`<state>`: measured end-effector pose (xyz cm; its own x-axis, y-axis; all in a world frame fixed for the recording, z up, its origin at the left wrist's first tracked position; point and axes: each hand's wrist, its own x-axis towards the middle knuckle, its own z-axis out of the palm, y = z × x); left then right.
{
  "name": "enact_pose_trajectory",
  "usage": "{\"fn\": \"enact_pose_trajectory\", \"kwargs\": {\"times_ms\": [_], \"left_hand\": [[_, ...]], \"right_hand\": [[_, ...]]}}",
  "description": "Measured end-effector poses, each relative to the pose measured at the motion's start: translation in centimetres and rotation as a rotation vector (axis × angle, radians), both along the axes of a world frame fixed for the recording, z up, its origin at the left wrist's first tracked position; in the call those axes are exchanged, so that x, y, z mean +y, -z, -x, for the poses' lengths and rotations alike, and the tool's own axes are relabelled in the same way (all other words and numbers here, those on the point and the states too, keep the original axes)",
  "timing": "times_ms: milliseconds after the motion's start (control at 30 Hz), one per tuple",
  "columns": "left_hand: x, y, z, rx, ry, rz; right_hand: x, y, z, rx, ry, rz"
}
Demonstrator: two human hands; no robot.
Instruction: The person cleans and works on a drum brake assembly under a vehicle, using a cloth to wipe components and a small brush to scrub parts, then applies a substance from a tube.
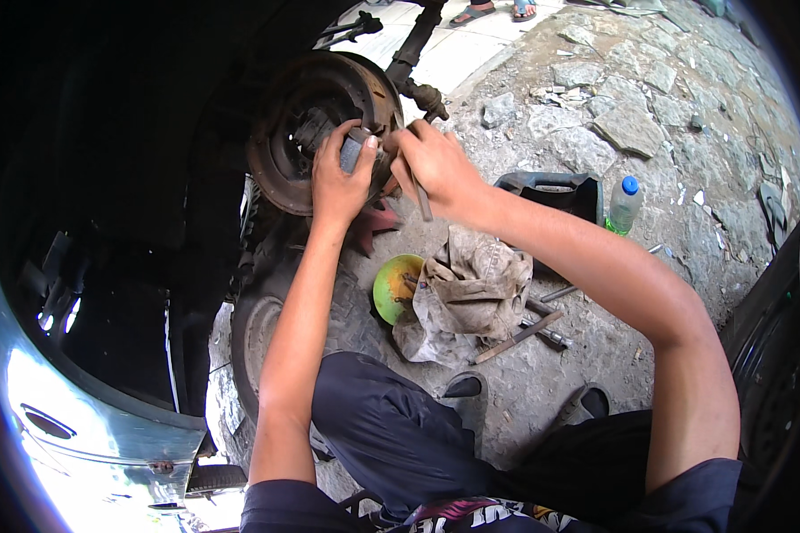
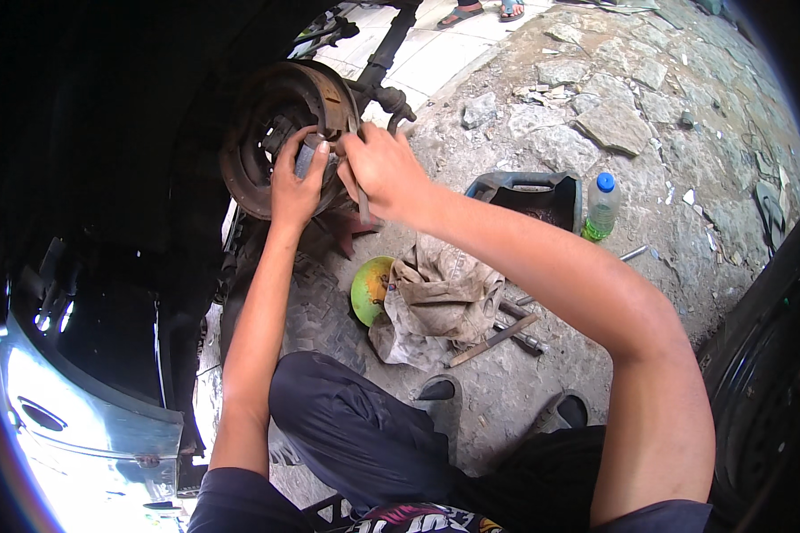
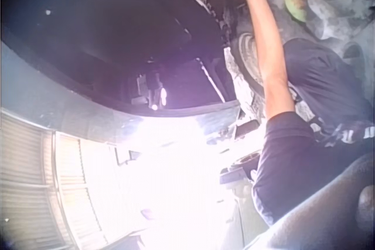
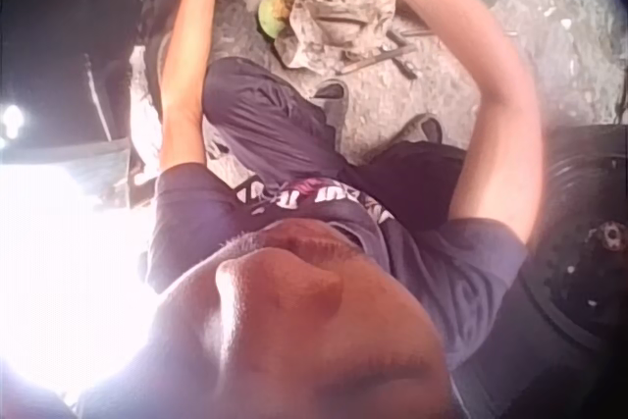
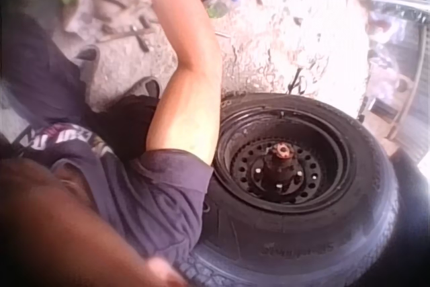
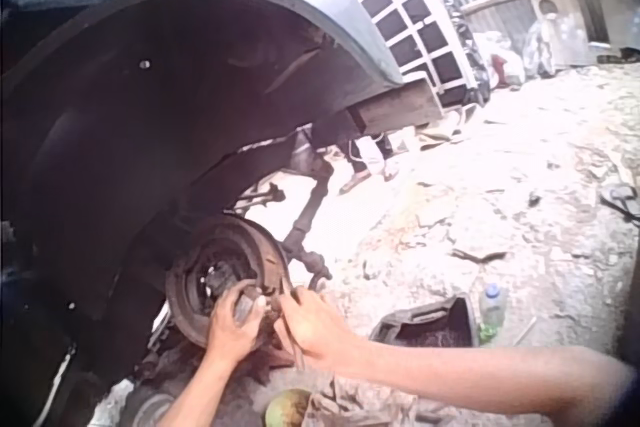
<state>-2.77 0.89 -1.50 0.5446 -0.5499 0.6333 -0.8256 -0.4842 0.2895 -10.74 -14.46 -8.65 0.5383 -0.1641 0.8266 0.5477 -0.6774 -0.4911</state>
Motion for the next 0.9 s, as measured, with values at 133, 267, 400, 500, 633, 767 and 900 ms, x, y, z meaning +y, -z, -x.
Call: {"fn": "enact_pose_trajectory", "kwargs": {"times_ms": [133,267,400,500,633,767,900], "left_hand": [[0.1,0.0,0.0,-0.027,-0.039,-0.028],[0.0,0.0,0.1,-0.018,-0.018,-0.012],[0.0,0.1,0.1,-0.001,-0.020,-0.011],[0.1,0.0,0.1,-0.012,-0.012,-0.004],[0.0,0.1,0.1,-0.020,-0.009,-0.002],[-0.1,0.0,0.1,-0.001,-0.011,-0.003],[-0.1,0.1,0.2,0.004,-0.011,-0.001]], "right_hand": [[1.7,1.6,2.1,0.035,-0.033,0.016],[1.7,1.3,1.4,-0.010,-0.012,-0.001],[1.0,0.6,0.7,-0.004,0.009,-0.008],[1.5,1.0,1.4,0.031,0.013,-0.006],[2.7,1.6,2.6,0.040,-0.006,0.015],[2.1,-0.2,2.0,0.134,0.109,0.056],[0.8,-0.9,1.0,0.114,0.118,0.114]]}}
